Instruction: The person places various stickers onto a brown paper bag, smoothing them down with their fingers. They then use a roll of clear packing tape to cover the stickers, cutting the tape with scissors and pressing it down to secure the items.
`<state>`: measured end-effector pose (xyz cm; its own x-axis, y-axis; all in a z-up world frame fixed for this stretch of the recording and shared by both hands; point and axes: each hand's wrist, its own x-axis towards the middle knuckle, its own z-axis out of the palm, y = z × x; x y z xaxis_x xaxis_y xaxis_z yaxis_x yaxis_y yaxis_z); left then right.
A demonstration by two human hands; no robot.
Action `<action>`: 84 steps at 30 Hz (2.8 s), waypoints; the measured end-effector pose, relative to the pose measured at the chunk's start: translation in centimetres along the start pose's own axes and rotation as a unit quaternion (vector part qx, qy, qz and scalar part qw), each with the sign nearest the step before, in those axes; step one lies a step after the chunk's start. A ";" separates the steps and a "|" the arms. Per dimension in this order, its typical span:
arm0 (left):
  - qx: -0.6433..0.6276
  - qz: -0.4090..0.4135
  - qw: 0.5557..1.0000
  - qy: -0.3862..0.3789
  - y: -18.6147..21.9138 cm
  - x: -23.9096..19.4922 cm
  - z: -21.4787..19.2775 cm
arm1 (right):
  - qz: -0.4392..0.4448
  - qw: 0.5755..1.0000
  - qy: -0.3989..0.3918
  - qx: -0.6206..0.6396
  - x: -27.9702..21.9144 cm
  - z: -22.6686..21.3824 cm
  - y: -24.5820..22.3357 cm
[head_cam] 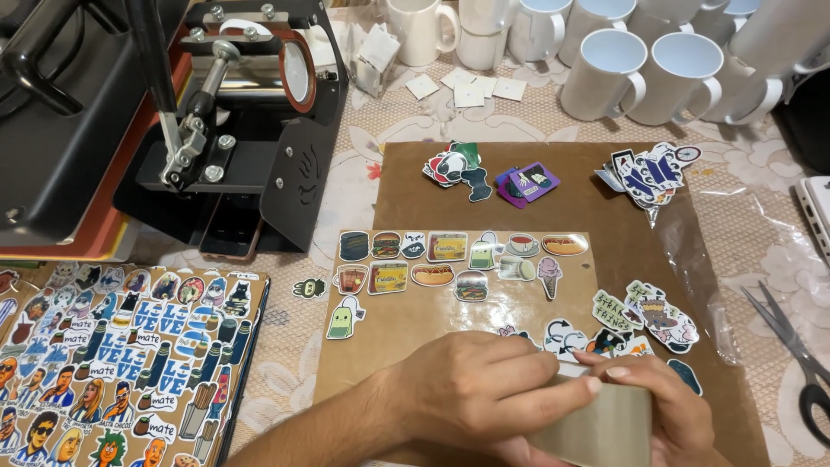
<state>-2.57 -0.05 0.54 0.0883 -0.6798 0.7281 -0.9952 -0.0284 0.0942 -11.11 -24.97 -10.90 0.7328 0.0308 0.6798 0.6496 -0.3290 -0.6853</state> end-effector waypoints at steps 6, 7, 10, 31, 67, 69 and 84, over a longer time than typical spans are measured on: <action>-0.003 -0.007 1.000 0.007 0.0 0.0 0.0 | -0.004 0.999 0.035 -0.039 1.3 0.8 -1.4; 0.000 -0.016 1.000 -0.010 -0.1 -0.4 0.3 | -0.004 0.997 0.034 -0.068 1.2 0.7 -1.3; -0.030 0.001 1.000 0.000 -0.4 -0.1 0.2 | -0.006 0.999 0.008 -0.042 0.2 -0.2 0.4; -0.290 -0.175 0.931 -0.138 -0.7 0.0 -1.6 | 0.069 0.993 -0.057 -0.073 1.2 0.1 -1.6; 0.237 0.086 0.964 -0.082 -1.0 1.2 -1.2 | 0.060 0.982 -0.107 -0.146 1.6 -1.2 -1.1; 0.221 0.078 0.969 -0.080 -1.1 1.3 -1.2 | 0.071 0.982 -0.102 -0.140 2.0 -1.3 -1.4; -0.272 -0.141 0.951 -0.031 -2.5 -1.4 1.4 | 0.074 0.985 -0.076 -0.134 1.7 -1.7 -1.2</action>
<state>-0.23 -0.02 -1.66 0.3280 -0.7439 0.5822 -0.7613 0.1567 0.6291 -10.94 -26.12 -8.50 0.8509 0.0969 0.5164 0.4705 -0.5781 -0.6667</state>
